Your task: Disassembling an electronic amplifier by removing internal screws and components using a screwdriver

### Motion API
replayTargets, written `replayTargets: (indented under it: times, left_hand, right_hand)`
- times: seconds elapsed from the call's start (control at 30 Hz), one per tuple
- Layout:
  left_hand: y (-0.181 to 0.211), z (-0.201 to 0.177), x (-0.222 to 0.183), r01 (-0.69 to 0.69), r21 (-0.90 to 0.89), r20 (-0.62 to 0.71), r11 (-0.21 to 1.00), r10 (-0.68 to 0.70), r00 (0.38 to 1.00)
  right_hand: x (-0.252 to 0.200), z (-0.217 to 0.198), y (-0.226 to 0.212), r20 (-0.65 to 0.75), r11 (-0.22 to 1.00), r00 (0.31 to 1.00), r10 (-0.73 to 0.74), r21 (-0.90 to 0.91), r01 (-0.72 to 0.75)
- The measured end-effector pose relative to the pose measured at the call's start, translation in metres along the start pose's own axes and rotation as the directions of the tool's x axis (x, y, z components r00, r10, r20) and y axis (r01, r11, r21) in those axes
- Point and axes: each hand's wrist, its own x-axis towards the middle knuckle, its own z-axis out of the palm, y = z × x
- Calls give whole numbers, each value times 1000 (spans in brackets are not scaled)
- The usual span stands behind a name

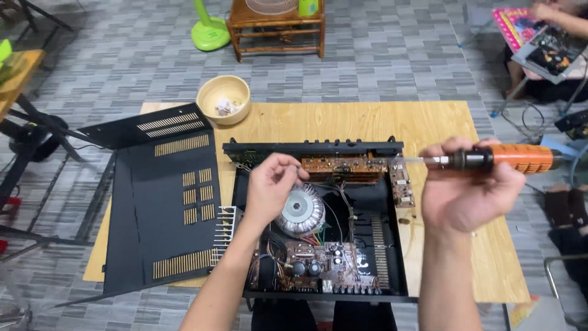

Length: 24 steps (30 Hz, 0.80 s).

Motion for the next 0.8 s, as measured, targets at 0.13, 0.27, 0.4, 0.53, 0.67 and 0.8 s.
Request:
replayTargets:
  times: [0.13, 0.27, 0.4, 0.53, 0.67, 0.8]
  left_hand:
    - [14, 13, -22, 228, -143, 158, 963, -206, 966]
    - [5, 40, -61, 482, -528, 264, 699, -405, 876]
    - [0, 68, -92, 601, -576, 216, 554, -606, 766]
    - [-27, 79, -121, 490, -689, 156, 534, -552, 819]
    - [-48, 94, -141, 353, -779, 63, 518, -496, 866]
    - [-40, 101, -148, 427, -751, 77, 504, -574, 815]
  right_hand:
    - [-4, -18, -2, 305, 990, 948, 93, -128, -56]
    - [-26, -26, 16, 353, 562, 834, 424, -825, 64]
    - [-50, -36, 35, 622, 523, 491, 609, -781, 341]
    - [-57, -36, 31, 713, 483, 383, 588, -689, 541]
    - [-65, -59, 37, 838, 509, 253, 483, -504, 698]
    - [-70, -76, 43, 851, 482, 238, 468, -471, 738]
